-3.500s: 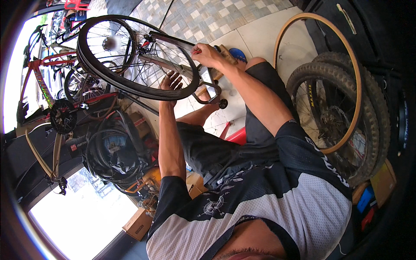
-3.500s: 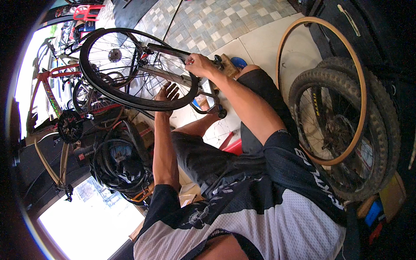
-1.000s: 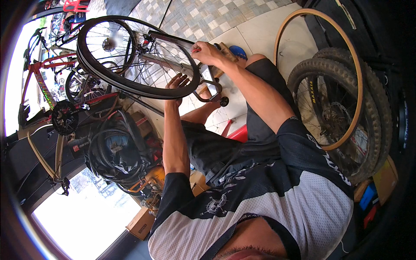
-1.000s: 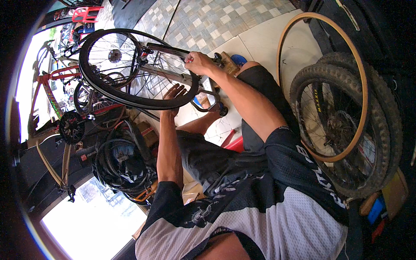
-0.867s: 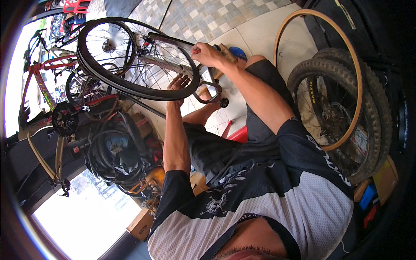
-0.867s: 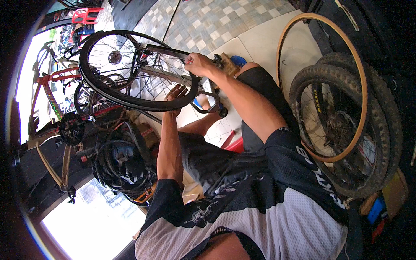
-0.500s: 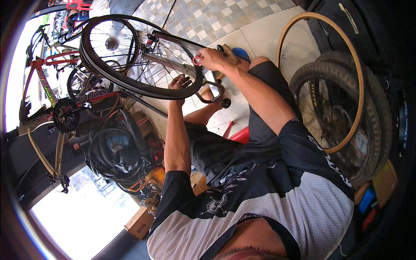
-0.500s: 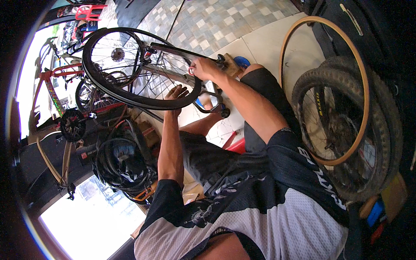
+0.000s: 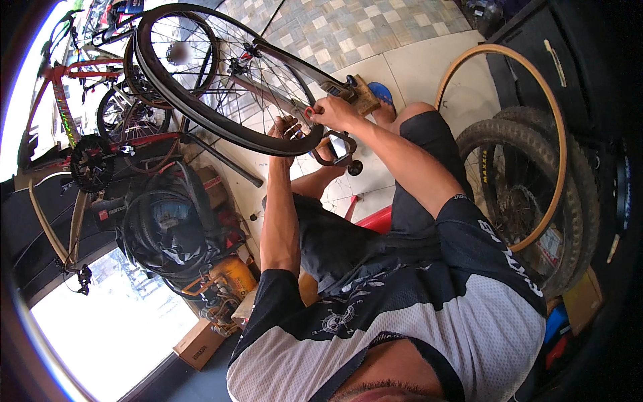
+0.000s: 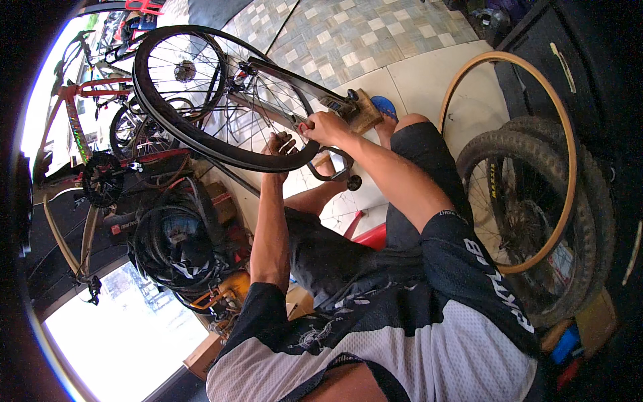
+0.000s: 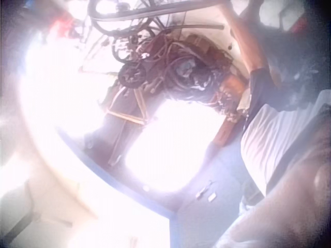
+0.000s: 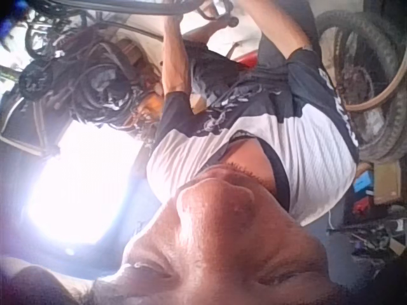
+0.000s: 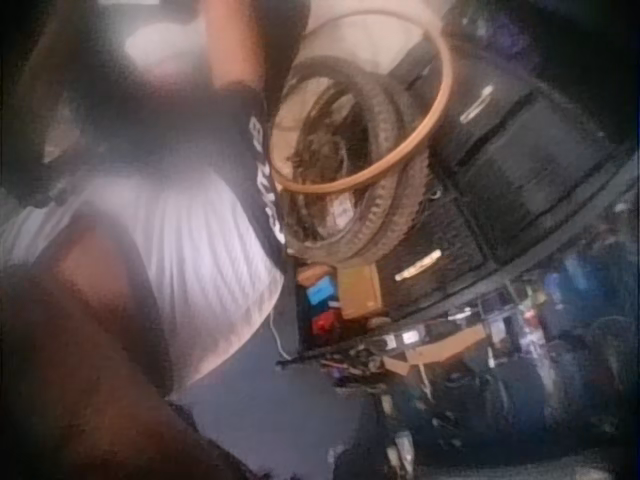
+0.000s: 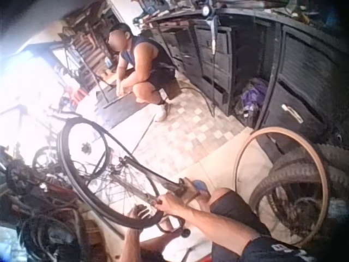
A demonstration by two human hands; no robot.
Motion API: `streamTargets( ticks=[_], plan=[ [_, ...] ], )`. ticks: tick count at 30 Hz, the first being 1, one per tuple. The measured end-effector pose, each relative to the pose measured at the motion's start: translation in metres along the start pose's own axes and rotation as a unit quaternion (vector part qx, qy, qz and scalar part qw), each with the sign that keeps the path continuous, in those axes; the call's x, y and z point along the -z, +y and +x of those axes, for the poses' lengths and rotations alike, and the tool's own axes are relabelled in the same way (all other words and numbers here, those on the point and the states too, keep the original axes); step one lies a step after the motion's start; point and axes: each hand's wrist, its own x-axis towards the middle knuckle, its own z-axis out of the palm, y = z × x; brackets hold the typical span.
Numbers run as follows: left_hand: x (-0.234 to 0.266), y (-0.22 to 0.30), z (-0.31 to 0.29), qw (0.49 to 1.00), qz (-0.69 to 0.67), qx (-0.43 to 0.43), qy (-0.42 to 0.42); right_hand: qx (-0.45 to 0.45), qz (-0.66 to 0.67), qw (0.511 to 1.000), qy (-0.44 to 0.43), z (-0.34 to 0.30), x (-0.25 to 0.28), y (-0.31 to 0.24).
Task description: The person adjusts the spokes of a bicycle wheel mounted on a truing stand using a spoke wrench. They rotate the wheel and tighten or loosen individual spokes to align the rim.
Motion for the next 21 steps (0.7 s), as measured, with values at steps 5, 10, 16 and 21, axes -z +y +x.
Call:
streamTargets(
  ticks=[5,10,16,21],
  plan=[
    [-0.015,0.002,0.011,0.992,0.121,-0.015,-0.042,-0.02,0.011,0.999,-0.023,0.009,-0.011,0.015],
    [-0.014,0.001,0.019,0.994,0.093,-0.034,-0.052,-0.008,0.06,0.997,-0.052,0.015,-0.019,0.019],
    [-0.014,0.009,0.016,0.986,0.148,0.005,-0.08,0.027,0.044,0.998,-0.047,0.014,-0.018,0.009],
    [-0.003,0.012,0.017,0.952,0.29,0.033,-0.095,0.039,0.029,0.999,-0.017,0.008,-0.019,-0.001]
  ],
)
